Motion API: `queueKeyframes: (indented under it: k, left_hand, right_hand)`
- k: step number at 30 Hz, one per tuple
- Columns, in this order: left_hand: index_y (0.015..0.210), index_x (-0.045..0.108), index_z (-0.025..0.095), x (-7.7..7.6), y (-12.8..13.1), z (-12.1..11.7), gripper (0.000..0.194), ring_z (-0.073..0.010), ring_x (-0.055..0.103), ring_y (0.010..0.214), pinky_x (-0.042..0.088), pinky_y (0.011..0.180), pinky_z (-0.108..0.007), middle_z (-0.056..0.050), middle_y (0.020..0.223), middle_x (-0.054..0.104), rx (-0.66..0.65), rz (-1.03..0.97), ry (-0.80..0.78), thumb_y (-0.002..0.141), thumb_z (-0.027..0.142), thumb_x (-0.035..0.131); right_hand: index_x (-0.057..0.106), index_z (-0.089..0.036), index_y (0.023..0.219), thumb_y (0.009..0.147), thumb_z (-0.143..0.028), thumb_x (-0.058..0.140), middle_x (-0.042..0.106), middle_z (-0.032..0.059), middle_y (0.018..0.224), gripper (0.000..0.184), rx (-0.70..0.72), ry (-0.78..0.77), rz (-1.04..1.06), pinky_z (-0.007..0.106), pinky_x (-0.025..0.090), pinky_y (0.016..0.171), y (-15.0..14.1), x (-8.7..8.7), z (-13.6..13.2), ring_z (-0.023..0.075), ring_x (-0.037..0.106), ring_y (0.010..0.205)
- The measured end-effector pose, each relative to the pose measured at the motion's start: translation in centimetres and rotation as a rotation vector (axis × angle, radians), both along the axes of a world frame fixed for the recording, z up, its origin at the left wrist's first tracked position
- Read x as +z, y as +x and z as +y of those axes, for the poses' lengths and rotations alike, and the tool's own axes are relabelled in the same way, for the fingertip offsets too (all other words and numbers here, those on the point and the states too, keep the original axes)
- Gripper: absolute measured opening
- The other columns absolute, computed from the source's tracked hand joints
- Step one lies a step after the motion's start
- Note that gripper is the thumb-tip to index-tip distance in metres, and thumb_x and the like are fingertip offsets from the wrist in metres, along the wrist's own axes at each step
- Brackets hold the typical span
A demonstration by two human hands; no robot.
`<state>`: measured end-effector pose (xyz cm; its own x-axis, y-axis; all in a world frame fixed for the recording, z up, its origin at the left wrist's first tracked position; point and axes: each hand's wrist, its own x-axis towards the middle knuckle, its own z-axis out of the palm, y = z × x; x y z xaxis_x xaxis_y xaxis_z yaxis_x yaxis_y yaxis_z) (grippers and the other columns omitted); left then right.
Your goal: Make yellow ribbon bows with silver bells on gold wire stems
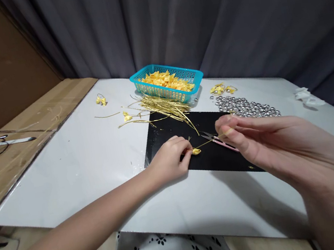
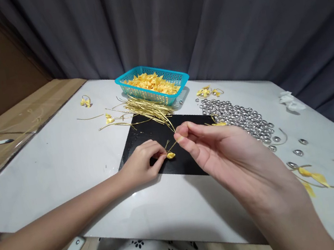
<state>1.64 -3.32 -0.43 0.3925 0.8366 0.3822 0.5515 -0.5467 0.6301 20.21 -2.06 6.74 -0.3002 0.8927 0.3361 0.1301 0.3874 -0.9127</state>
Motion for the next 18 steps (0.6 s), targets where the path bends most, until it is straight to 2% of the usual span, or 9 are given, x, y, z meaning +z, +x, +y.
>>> queueKeyframes:
  k: [2, 3, 4, 5, 7, 9, 10, 14, 18]
  left_hand:
    - [0.072, 0.058, 0.015, -0.1, 0.0, 0.1, 0.013, -0.0163, 0.050, 0.069, 0.042, 0.063, -0.030, -0.004, 0.068, 0.057, 0.012, -0.005, -0.026, 0.080, 0.011, 0.048]
    - [0.072, 0.058, 0.015, -0.1, 0.0, 0.1, 0.013, -0.0159, 0.050, 0.068, 0.042, 0.063, -0.029, -0.004, 0.068, 0.057, 0.015, -0.018, -0.048, 0.081, 0.012, 0.049]
    - [0.073, 0.059, 0.015, -0.1, 0.0, 0.2, 0.014, -0.0153, 0.051, 0.067, 0.042, 0.062, -0.029, -0.004, 0.069, 0.058, 0.013, -0.042, -0.079, 0.081, 0.014, 0.049]
    - [0.074, 0.060, 0.015, -0.1, 0.0, 0.2, 0.014, -0.0145, 0.051, 0.066, 0.042, 0.062, -0.028, -0.004, 0.070, 0.058, 0.004, -0.075, -0.116, 0.082, 0.016, 0.049]
    - [0.076, 0.061, 0.015, 0.1, 0.0, 0.1, 0.014, -0.0128, 0.052, 0.064, 0.043, 0.060, -0.026, -0.003, 0.072, 0.059, -0.019, -0.157, -0.201, 0.082, 0.020, 0.050]
    - [0.077, 0.062, 0.014, 0.4, 0.1, -0.1, 0.015, -0.0118, 0.051, 0.063, 0.043, 0.059, -0.025, -0.003, 0.072, 0.059, -0.032, -0.225, -0.284, 0.082, 0.023, 0.052]
    - [0.077, 0.063, 0.014, 0.5, 0.2, -0.3, 0.015, -0.0116, 0.051, 0.063, 0.043, 0.059, -0.025, -0.003, 0.071, 0.059, -0.033, -0.248, -0.323, 0.082, 0.025, 0.052]
    - [0.077, 0.063, 0.014, 0.8, 0.5, -0.7, 0.016, -0.0110, 0.050, 0.060, 0.040, 0.055, -0.024, -0.003, 0.069, 0.060, -0.034, -0.297, -0.485, 0.080, 0.027, 0.054]
    - [0.077, 0.063, 0.014, 0.9, 0.7, -0.8, 0.017, -0.0103, 0.050, 0.057, 0.037, 0.054, -0.024, -0.003, 0.069, 0.062, 0.003, -0.351, -0.605, 0.080, 0.029, 0.055]
  right_hand:
    - [0.065, -0.018, 0.070, 0.087, -0.025, 0.054, 0.064, 0.0073, 0.073, 0.021, 0.109, -0.204, 0.045, 0.031, 0.062, 0.075, 0.2, 0.4, 0.9, 0.0191, 0.067, 0.075]
    - [0.064, -0.017, 0.068, 0.088, -0.020, 0.050, 0.063, 0.0065, 0.070, 0.024, 0.112, -0.238, 0.067, 0.028, 0.061, 0.075, 0.4, 0.8, 1.5, 0.0169, 0.067, 0.073]
    - [0.064, -0.016, 0.068, 0.086, -0.011, 0.049, 0.061, 0.0058, 0.068, 0.024, 0.133, -0.365, 0.106, 0.024, 0.060, 0.075, 0.8, 1.2, 2.2, 0.0146, 0.066, 0.072]
    - [0.063, -0.014, 0.067, 0.086, -0.003, 0.044, 0.059, 0.0046, 0.065, 0.029, 0.116, -0.466, 0.142, 0.019, 0.059, 0.072, 1.2, 1.6, 3.0, 0.0115, 0.065, 0.068]
    - [0.061, -0.013, 0.061, 0.087, 0.004, 0.034, 0.055, 0.0018, 0.060, 0.041, -0.047, -0.561, 0.209, 0.012, 0.055, 0.061, 2.2, 2.0, 4.5, 0.0057, 0.061, 0.056]
    - [0.058, -0.012, 0.057, 0.086, 0.007, 0.031, 0.052, 0.0001, 0.059, 0.044, -0.195, -0.608, 0.235, 0.011, 0.052, 0.055, 2.9, 2.0, 5.7, 0.0035, 0.057, 0.050]
    - [0.057, -0.011, 0.056, 0.086, 0.009, 0.030, 0.051, -0.0005, 0.059, 0.045, -0.217, -0.595, 0.244, 0.011, 0.051, 0.053, 3.2, 1.8, 6.1, 0.0028, 0.056, 0.048]
    - [0.054, -0.008, 0.053, 0.081, 0.015, 0.026, 0.050, -0.0024, 0.059, 0.046, -0.170, -0.599, 0.314, 0.010, 0.049, 0.053, 3.4, 0.9, 6.7, 0.0013, 0.056, 0.050]
    - [0.052, -0.007, 0.053, 0.084, 0.012, 0.026, 0.048, -0.0035, 0.058, 0.045, -0.248, -0.666, 0.371, 0.009, 0.049, 0.057, 2.9, 0.7, 6.4, 0.0000, 0.054, 0.049]
